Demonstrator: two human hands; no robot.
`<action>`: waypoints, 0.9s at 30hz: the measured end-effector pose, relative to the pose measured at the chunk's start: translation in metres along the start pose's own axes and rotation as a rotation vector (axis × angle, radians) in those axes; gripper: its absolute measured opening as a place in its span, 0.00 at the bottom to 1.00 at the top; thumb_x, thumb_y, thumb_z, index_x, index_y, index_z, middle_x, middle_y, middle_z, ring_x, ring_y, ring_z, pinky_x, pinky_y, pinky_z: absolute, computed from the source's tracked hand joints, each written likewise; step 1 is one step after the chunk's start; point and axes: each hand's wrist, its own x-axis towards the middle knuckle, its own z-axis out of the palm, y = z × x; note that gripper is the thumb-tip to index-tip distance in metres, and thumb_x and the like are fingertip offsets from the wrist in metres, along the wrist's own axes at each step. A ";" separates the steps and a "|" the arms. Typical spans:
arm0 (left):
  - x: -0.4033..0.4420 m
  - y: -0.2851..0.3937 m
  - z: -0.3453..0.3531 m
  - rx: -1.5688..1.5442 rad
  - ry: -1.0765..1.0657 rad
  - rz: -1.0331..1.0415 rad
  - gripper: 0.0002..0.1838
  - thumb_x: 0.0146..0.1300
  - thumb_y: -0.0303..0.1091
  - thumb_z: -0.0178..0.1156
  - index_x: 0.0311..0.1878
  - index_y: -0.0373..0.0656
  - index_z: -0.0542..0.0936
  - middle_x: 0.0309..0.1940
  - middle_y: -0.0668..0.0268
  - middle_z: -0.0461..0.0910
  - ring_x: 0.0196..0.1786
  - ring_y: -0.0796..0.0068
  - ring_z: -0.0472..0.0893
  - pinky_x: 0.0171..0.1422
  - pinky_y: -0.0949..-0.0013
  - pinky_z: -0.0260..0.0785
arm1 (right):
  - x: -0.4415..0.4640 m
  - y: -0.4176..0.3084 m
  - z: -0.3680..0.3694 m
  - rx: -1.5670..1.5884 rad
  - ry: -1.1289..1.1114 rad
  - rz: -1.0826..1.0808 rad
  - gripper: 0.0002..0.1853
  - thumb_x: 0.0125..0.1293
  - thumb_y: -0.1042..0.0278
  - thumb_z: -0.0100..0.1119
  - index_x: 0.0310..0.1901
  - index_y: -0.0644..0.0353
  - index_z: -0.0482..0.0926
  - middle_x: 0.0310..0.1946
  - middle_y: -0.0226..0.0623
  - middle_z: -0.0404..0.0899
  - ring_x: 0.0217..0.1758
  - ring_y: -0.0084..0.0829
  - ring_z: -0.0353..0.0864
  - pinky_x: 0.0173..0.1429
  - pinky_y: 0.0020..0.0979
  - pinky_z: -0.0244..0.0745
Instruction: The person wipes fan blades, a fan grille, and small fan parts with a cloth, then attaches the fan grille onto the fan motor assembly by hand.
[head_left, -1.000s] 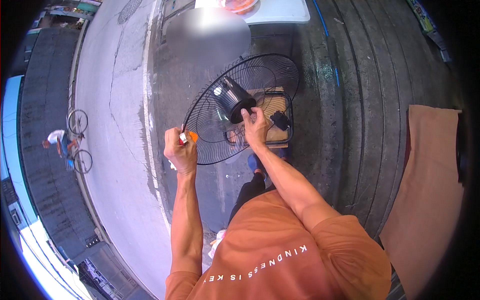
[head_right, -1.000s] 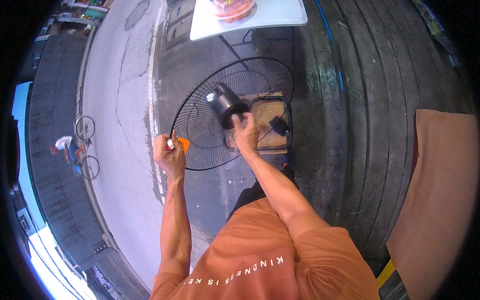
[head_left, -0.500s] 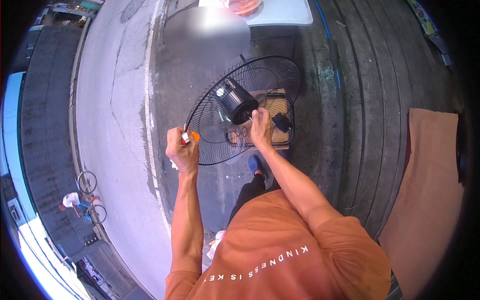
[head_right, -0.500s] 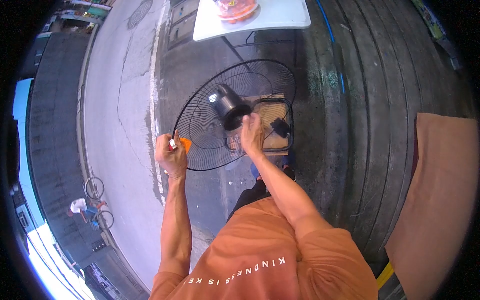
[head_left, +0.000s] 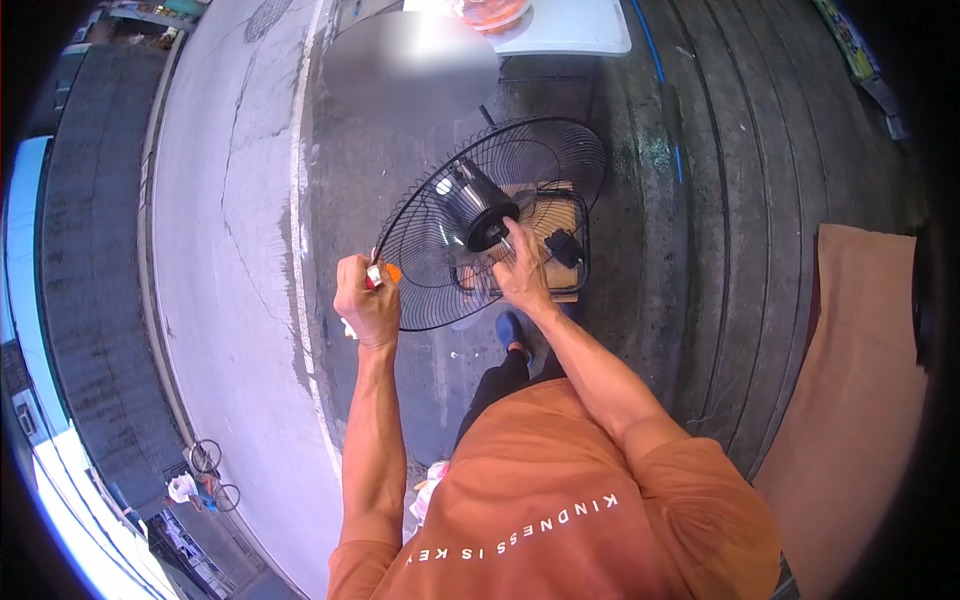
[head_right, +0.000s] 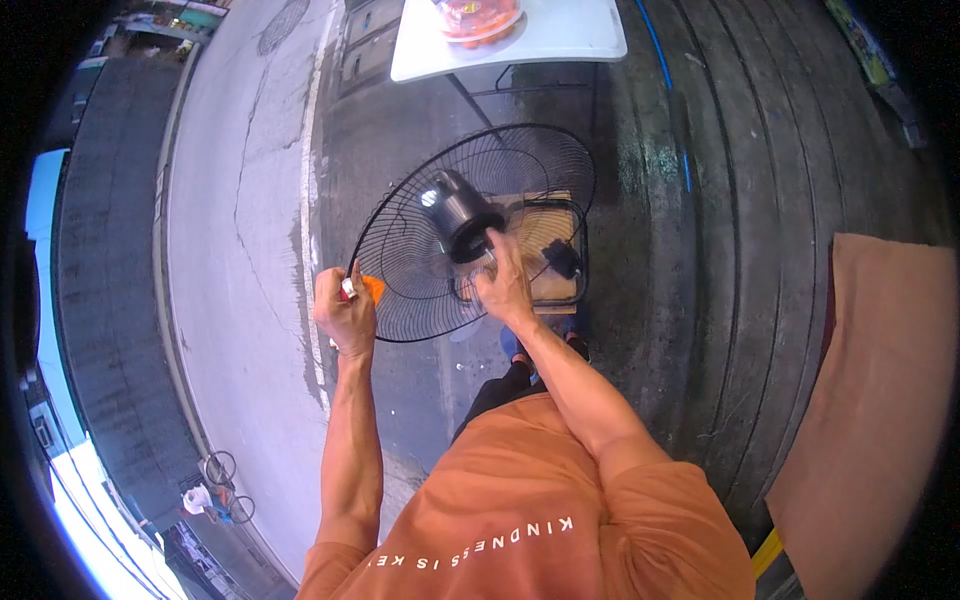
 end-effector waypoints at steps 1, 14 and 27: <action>0.000 -0.001 0.000 -0.001 -0.003 0.005 0.11 0.58 0.18 0.69 0.35 0.38 0.74 0.31 0.58 0.76 0.31 0.55 0.78 0.36 0.58 0.72 | 0.000 0.002 -0.002 -0.048 -0.057 -0.037 0.29 0.59 0.70 0.59 0.65 0.70 0.75 0.61 0.64 0.76 0.68 0.61 0.74 0.71 0.50 0.70; 0.001 0.002 -0.001 0.003 -0.003 -0.001 0.11 0.60 0.19 0.69 0.34 0.38 0.74 0.30 0.57 0.76 0.32 0.53 0.78 0.36 0.57 0.72 | 0.005 -0.004 -0.011 -0.165 -0.179 0.186 0.33 0.57 0.73 0.63 0.66 0.66 0.71 0.60 0.57 0.76 0.66 0.59 0.75 0.70 0.50 0.70; -0.002 -0.004 0.000 -0.014 0.000 0.003 0.12 0.61 0.21 0.72 0.34 0.36 0.76 0.30 0.59 0.75 0.31 0.61 0.75 0.37 0.61 0.70 | 0.029 0.000 0.011 0.091 -0.286 0.555 0.32 0.66 0.54 0.69 0.62 0.69 0.75 0.48 0.57 0.84 0.51 0.58 0.84 0.57 0.50 0.78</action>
